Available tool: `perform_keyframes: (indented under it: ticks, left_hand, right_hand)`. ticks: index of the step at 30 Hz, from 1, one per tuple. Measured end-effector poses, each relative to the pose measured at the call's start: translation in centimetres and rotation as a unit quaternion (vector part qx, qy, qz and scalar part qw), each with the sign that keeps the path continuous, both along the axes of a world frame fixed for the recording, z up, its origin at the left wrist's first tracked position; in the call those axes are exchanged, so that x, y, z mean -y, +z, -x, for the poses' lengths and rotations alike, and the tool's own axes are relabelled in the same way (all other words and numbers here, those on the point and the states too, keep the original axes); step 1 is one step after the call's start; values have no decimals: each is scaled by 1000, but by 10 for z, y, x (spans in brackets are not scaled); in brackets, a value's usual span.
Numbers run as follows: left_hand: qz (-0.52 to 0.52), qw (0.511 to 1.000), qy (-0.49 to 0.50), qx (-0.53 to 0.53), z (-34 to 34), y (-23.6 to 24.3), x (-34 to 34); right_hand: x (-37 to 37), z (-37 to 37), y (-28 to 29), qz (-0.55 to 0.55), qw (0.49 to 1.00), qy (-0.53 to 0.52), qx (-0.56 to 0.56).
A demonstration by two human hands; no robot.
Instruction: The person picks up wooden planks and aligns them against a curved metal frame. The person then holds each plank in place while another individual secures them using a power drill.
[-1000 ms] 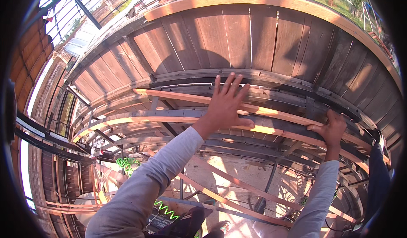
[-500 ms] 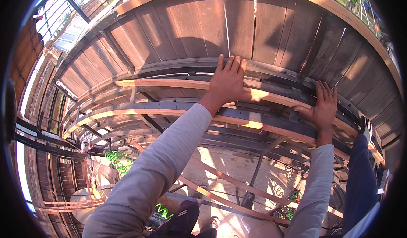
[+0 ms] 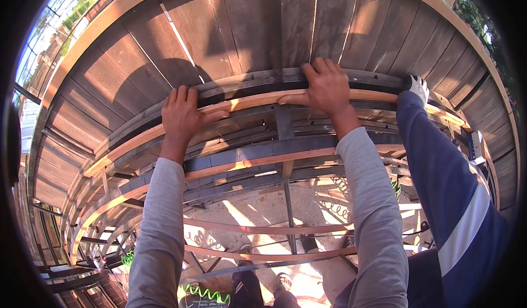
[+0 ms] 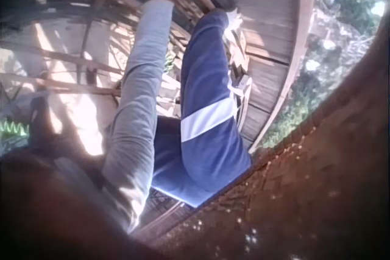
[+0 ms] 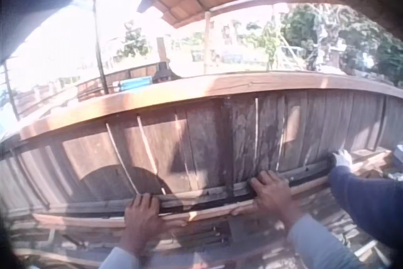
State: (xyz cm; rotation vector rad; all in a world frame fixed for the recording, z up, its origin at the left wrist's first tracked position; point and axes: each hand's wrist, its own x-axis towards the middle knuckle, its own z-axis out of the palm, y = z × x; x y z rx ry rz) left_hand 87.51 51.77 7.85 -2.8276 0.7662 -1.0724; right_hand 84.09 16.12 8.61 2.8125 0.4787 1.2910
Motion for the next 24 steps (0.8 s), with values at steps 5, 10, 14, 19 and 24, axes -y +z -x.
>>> perform_keyframes:
  ticks: [5, 10, 14, 19, 24]
  left_hand:
    - [1, 998, -4, 59, -9, -2, 1]
    - [-3, 996, -23, 88, -17, -5, 2]
    - [-7, 996, -19, 86, -18, -6, 1]
    - [13, 996, -30, 82, -17, -2, 4]
    - [13, 995, -49, 88, -16, 1, 2]
  right_hand:
    - [1, -9, 0, 5, 1000, -3, -21]
    - [4, -18, -1, 7, 1000, 20, 11]
    - [4, -21, -5, 16, 1000, 14, 10]
    - [10, -21, -9, 12, 1000, 5, -7]
    - [11, -23, -7, 8, 1000, 18, 16]
